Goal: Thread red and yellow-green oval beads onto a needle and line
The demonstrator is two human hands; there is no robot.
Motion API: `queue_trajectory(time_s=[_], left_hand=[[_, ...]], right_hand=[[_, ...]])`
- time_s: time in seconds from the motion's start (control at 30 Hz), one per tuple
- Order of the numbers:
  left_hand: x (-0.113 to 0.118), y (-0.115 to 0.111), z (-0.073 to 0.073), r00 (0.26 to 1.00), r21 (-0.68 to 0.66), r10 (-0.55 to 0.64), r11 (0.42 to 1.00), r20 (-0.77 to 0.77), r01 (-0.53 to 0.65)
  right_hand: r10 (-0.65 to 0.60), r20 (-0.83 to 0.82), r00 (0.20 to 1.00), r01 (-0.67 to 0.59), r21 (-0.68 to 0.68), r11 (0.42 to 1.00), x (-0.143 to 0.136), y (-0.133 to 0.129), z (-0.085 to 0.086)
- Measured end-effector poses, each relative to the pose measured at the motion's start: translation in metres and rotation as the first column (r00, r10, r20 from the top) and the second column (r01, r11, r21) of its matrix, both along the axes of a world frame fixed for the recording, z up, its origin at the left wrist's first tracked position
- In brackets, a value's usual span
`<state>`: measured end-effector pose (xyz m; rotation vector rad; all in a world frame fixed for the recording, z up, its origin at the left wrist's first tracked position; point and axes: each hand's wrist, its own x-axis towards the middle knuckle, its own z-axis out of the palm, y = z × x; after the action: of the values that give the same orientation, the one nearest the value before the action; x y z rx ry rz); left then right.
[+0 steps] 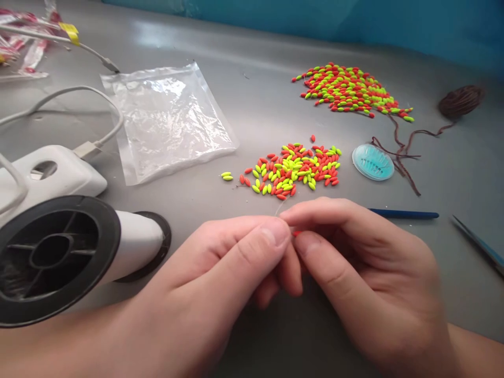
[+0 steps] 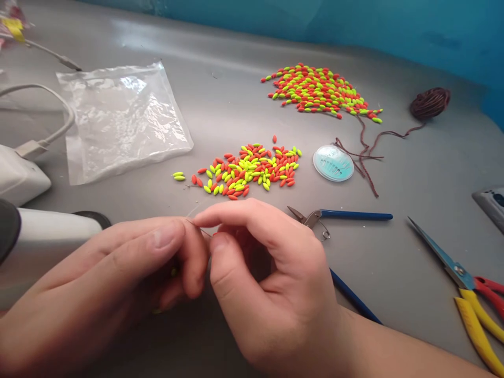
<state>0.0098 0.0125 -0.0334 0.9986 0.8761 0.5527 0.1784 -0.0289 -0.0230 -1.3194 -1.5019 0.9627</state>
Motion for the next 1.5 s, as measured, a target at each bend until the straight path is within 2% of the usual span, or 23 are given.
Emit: queue_trajectory(time_s=[0.2, 0.4, 0.57, 0.7, 0.87, 1.03, 1.27, 1.5], left_hand=[[-0.012, -0.008, 0.001, 0.999, -0.041, -0.026, 0.999, 0.028, 0.027], [-0.016, -0.011, -0.001, 0.991, -0.109, -0.056, 0.992, 0.120, 0.070], [-0.012, -0.011, 0.000, 0.990, -0.168, -0.017, 0.985, 0.142, 0.041], [-0.010, -0.011, 0.000, 0.982, -0.139, -0.018, 0.989, 0.188, 0.045], [-0.009, -0.008, 0.000, 0.970, -0.137, -0.016, 0.989, 0.241, 0.050], [-0.008, -0.006, 0.001, 0.965, -0.131, -0.020, 0.990, 0.261, 0.056], [-0.008, -0.006, 0.002, 0.975, -0.133, -0.045, 0.988, 0.215, 0.075], [-0.007, -0.002, 0.001, 0.975, -0.129, -0.066, 0.987, 0.212, 0.095]], right_hand=[[0.084, 0.006, 0.996, -0.083, -0.069, 0.994, 0.003, 0.004, 0.001], [0.074, 0.033, 0.997, -0.071, -0.069, 0.995, 0.002, 0.005, 0.002], [0.081, -0.090, 0.993, -0.093, -0.139, 0.986, 0.000, 0.006, 0.001], [0.078, -0.195, 0.978, -0.112, -0.170, 0.979, -0.001, 0.006, -0.001], [0.035, -0.166, 0.986, -0.060, -0.150, 0.987, 0.000, 0.003, -0.002], [0.056, -0.221, 0.974, -0.091, -0.152, 0.984, 0.000, 0.003, -0.002], [0.015, -0.182, 0.983, -0.050, -0.191, 0.980, 0.002, 0.002, -0.007], [0.018, -0.122, 0.992, -0.039, -0.167, 0.985, 0.003, 0.002, -0.006]])
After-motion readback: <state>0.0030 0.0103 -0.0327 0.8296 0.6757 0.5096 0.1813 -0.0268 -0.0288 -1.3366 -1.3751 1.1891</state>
